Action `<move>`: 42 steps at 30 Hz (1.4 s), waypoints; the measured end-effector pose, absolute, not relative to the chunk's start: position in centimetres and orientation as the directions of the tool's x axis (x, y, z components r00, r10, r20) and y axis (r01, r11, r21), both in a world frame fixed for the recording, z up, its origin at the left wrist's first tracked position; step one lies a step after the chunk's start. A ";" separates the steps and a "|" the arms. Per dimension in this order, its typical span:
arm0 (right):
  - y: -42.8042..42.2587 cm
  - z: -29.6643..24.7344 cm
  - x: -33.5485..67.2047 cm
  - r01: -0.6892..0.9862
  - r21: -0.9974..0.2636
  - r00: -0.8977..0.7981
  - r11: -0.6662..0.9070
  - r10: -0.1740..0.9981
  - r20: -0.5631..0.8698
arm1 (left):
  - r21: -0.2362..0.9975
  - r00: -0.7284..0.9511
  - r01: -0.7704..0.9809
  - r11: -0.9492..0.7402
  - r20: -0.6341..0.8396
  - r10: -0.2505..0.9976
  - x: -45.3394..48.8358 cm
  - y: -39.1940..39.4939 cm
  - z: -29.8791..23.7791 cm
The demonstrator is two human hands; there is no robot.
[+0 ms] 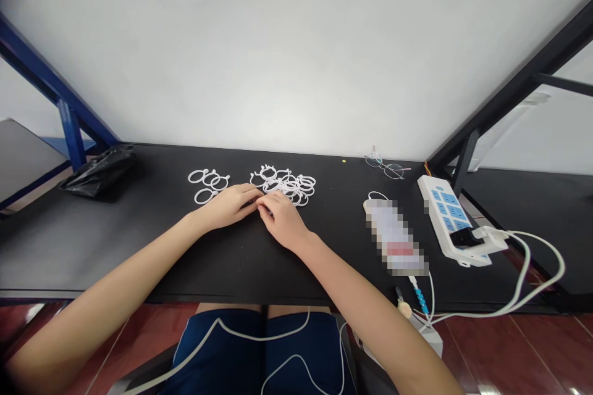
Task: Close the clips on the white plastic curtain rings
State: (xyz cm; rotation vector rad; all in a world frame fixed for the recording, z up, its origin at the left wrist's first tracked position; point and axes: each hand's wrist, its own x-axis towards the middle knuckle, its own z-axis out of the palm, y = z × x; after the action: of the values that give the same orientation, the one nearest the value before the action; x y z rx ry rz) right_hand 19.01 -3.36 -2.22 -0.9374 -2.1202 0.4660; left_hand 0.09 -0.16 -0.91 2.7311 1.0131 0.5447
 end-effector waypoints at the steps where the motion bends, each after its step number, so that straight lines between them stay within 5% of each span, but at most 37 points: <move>1: -3.4 -2.2 19.0 0.471 -0.583 -0.440 0.662 0.749 0.496 | 0.288 0.702 0.592 -0.753 0.275 0.657 0.1 -0.1 -0.9; 42: -3.3 -2.7 19.0 0.509 -0.572 -0.385 0.643 0.765 0.517 | 0.166 0.528 0.770 -0.616 0.376 0.762 0.0 -0.1 -0.7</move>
State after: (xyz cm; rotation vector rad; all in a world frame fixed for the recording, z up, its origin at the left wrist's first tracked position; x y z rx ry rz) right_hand 18.97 -3.29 -2.75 -0.9900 -2.0704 0.4113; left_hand 0.04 -0.14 -0.67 2.7637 1.3851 0.6634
